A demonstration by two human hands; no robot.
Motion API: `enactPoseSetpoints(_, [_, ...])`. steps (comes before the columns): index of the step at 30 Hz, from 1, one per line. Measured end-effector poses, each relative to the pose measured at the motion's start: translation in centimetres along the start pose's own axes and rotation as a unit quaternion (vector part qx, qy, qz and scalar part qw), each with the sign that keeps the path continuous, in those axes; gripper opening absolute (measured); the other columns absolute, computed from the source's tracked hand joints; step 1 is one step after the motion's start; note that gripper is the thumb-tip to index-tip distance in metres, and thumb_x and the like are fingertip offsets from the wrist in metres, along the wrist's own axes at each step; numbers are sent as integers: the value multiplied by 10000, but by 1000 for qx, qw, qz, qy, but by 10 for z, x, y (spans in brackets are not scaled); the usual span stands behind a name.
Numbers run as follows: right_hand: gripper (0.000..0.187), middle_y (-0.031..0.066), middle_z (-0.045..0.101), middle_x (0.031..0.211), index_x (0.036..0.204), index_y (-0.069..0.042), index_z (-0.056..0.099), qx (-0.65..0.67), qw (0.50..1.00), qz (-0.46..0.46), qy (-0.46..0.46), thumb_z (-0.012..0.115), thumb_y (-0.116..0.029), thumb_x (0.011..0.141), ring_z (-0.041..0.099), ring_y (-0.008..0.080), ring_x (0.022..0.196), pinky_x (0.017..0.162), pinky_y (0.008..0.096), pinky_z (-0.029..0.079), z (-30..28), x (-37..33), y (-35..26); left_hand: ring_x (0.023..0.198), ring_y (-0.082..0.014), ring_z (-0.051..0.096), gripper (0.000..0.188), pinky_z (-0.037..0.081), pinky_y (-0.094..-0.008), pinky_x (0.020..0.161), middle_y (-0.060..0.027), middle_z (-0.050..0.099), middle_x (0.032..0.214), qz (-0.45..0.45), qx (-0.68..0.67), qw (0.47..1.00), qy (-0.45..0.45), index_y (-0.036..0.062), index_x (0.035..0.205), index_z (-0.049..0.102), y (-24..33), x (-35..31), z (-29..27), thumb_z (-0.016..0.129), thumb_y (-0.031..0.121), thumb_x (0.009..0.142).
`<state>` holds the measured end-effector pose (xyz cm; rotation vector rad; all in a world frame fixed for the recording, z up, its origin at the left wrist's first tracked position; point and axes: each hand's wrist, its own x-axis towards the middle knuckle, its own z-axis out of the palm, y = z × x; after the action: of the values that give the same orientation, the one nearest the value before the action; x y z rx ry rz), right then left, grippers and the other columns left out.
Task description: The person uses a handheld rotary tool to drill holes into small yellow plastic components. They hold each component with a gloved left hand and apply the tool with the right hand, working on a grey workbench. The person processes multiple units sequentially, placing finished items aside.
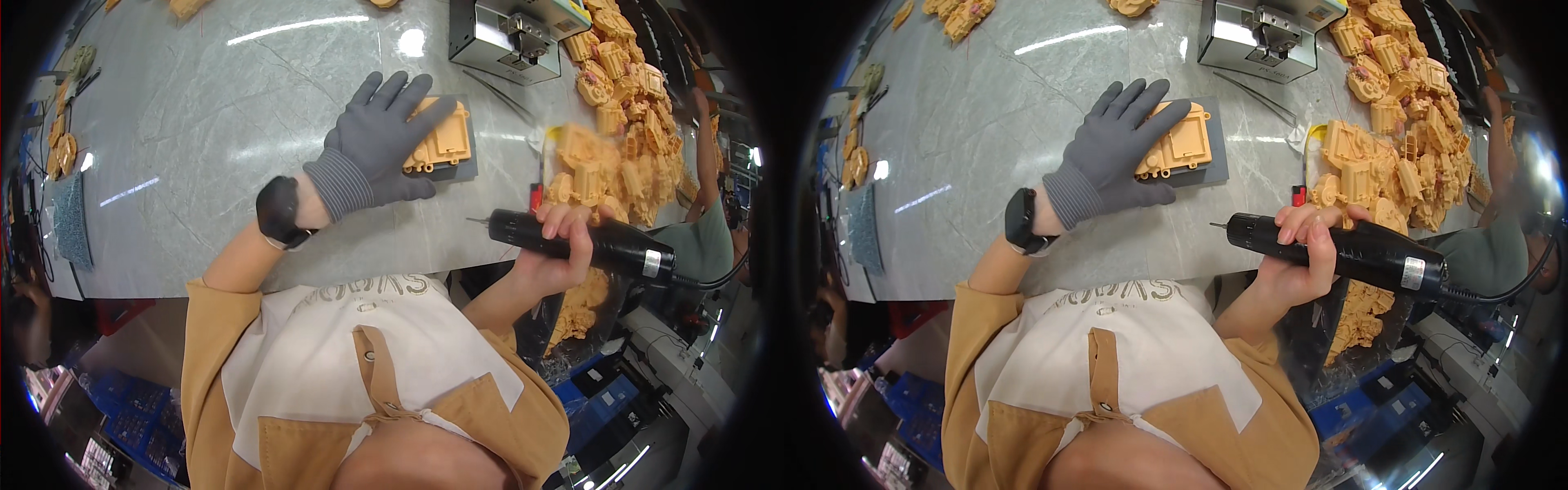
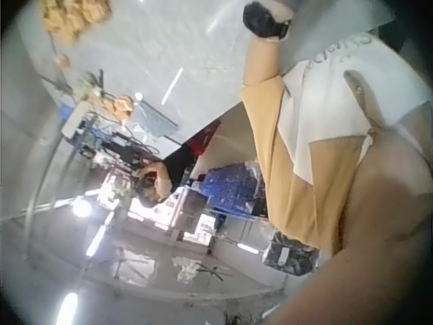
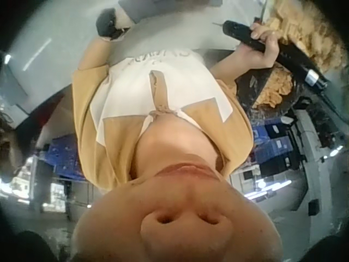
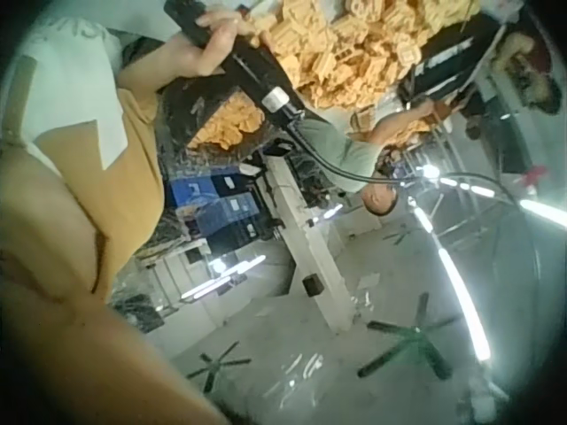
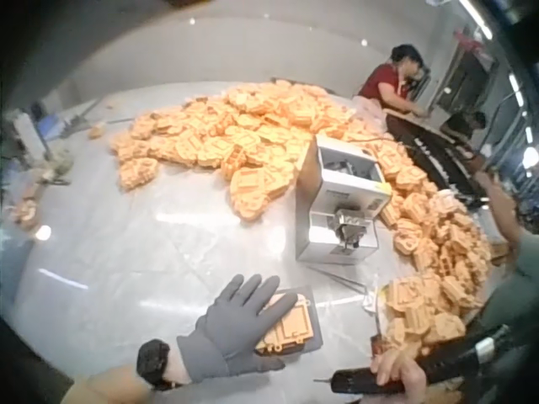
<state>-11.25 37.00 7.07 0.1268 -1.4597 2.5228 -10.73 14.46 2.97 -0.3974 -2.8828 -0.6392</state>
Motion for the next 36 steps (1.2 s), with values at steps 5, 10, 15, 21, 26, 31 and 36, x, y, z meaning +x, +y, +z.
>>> enactPoseSetpoints(5, [441, 16, 377, 602, 1179, -49, 368, -13, 999, -21, 26, 500, -76, 760, 422, 140, 512, 601, 323, 389, -2, -4, -7, 1106, -346, 491, 556, 375, -447, 969, -194, 486, 1210, -42, -400, 889, 221, 70, 1231, 471, -1, 6, -63, 650, 303, 758])
enactPoseSetpoints(10, [389, 16, 383, 618, 1147, -69, 395, -8, 1000, -13, 16, 494, -76, 771, 414, 141, 524, 611, 322, 386, -5, 2, -3, 887, -313, 582, 425, 463, -391, 797, -153, 558, 1094, 80, -277, 895, 339, 35, 1138, 535, 0, 23, -78, 616, 288, 805])
enactPoseSetpoints(15, [253, 10, 385, 620, 1034, -77, 491, 22, 994, -85, -65, 503, -84, 782, 423, 144, 566, 651, 309, 392, 22, 47, -8, 1121, -358, 459, 796, 321, -464, 1003, -176, 454, 1246, -8, 116, 993, -1, 134, 1283, 435, 23, 29, 17, 692, 521, 637])
enactPoseSetpoints(21, [370, 87, 526, 577, 1001, 1, 453, -16, 966, -252, -64, 589, 101, 671, 500, 155, 433, 460, 275, 446, 81, 153, 12, 1127, -352, 448, 765, 336, -455, 1001, -171, 453, 1222, -12, -28, 994, 106, 113, 1237, 446, 21, 18, 9, 735, 454, 616])
enactPoseSetpoints(26, [272, 76, 514, 583, 959, 24, 483, -91, 970, -215, -63, 560, 68, 702, 483, 145, 430, 436, 267, 407, 106, 169, 35, 1144, -391, 468, 749, 421, -411, 923, -241, 386, 1320, -49, -166, 976, 132, 88, 1230, 467, -1, -22, 23, 811, 252, 586])
enactPoseSetpoints(31, [232, 66, 529, 604, 932, 37, 502, -217, 940, -257, -60, 573, 52, 712, 488, 121, 432, 420, 236, 377, 115, 170, 60, 1144, -399, 466, 747, 407, -409, 935, -256, 384, 1314, -57, -198, 964, 166, 103, 1227, 468, -4, -30, 34, 813, 275, 587])
enactPoseSetpoints(36, [385, 95, 531, 589, 1032, 20, 443, -246, 943, -168, -149, 578, 104, 682, 501, 180, 461, 485, 305, 442, 95, 144, 39, 1141, -398, 460, 778, 348, -472, 978, -243, 387, 1316, -46, -182, 969, 157, 117, 1234, 452, -8, -29, 27, 821, 280, 569])
